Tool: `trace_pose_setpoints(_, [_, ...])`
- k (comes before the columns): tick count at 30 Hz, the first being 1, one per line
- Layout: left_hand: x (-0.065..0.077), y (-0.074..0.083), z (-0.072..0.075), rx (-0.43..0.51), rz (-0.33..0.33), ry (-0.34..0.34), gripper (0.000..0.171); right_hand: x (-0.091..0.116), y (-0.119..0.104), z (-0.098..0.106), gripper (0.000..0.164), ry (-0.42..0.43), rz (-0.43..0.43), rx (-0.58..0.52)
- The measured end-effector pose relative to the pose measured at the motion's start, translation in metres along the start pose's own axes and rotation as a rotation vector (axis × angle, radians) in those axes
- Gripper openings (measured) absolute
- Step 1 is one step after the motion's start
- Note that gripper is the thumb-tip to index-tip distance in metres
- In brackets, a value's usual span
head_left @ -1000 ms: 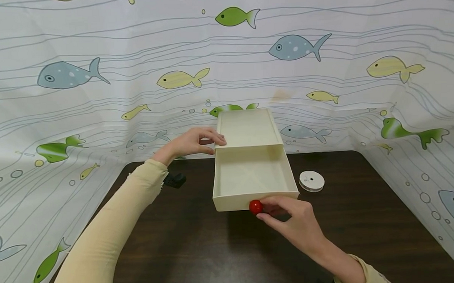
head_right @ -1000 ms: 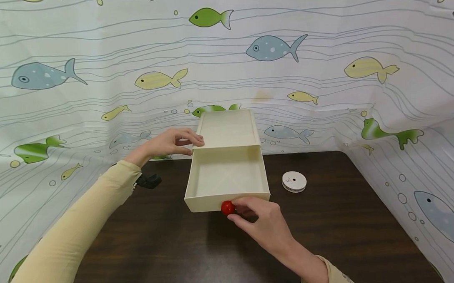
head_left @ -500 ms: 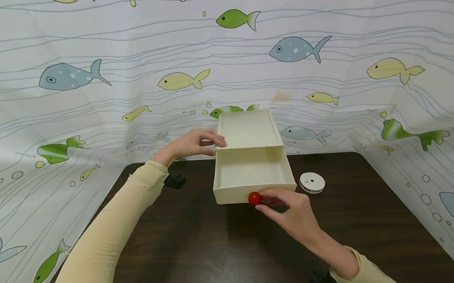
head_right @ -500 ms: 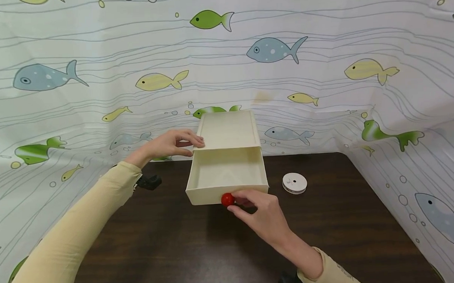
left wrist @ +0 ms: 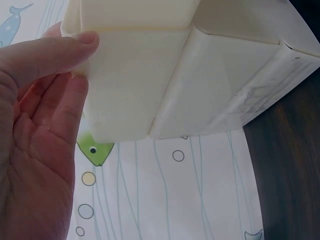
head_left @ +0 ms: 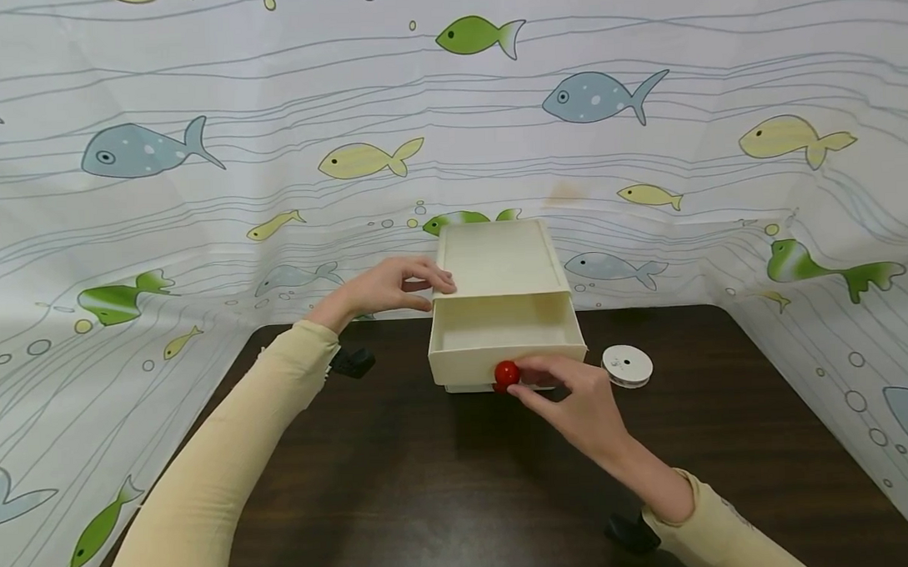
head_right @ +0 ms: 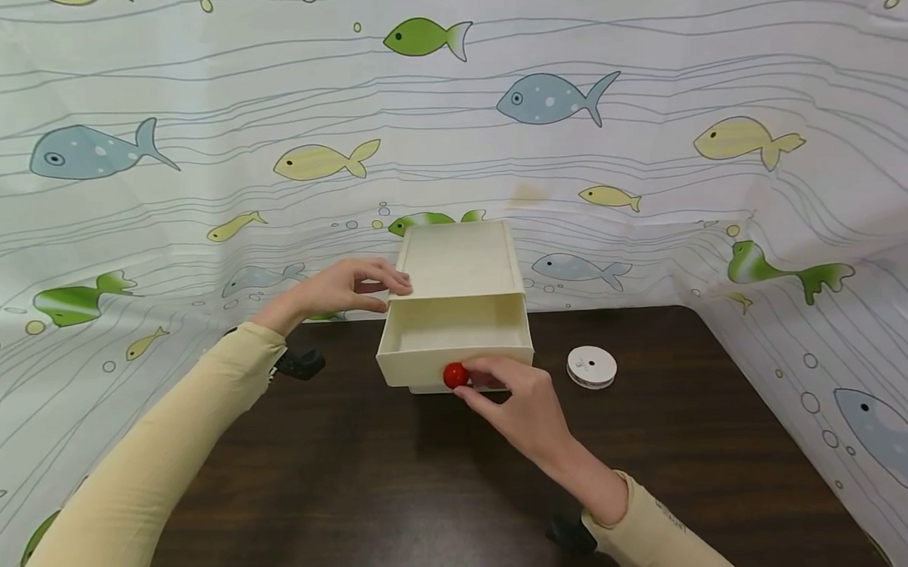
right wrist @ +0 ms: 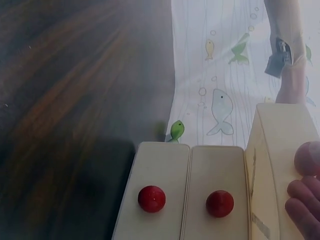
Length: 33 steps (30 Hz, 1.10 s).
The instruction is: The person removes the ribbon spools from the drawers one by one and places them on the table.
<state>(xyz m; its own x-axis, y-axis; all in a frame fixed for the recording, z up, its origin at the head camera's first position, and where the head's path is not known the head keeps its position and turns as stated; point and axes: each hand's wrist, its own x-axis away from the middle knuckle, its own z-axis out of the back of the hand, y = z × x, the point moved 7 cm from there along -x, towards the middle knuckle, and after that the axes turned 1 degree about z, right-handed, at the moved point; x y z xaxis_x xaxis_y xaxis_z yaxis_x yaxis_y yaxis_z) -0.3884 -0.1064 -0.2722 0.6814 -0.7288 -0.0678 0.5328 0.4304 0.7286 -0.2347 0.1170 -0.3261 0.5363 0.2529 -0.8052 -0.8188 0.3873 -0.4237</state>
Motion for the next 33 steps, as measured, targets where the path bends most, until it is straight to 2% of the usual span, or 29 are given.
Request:
trace_pose_setpoints(6, [-0.002, 0.001, -0.001, -0.013, 0.006, 0.0, 0.034, -0.009, 0.011, -0.002, 0.036, -0.002, -0.03, -0.01])
trace_pose_setpoints(17, [-0.001, 0.002, 0.0, -0.009, -0.004, 0.0, 0.035, -0.026, 0.03, -0.009, 0.028, 0.023, -0.07, 0.044])
trace_pose_setpoints(33, [0.001, 0.001, -0.001, 0.0, -0.003, 0.005, 0.034, -0.042, 0.062, -0.017, 0.025, 0.025, -0.156, 0.02])
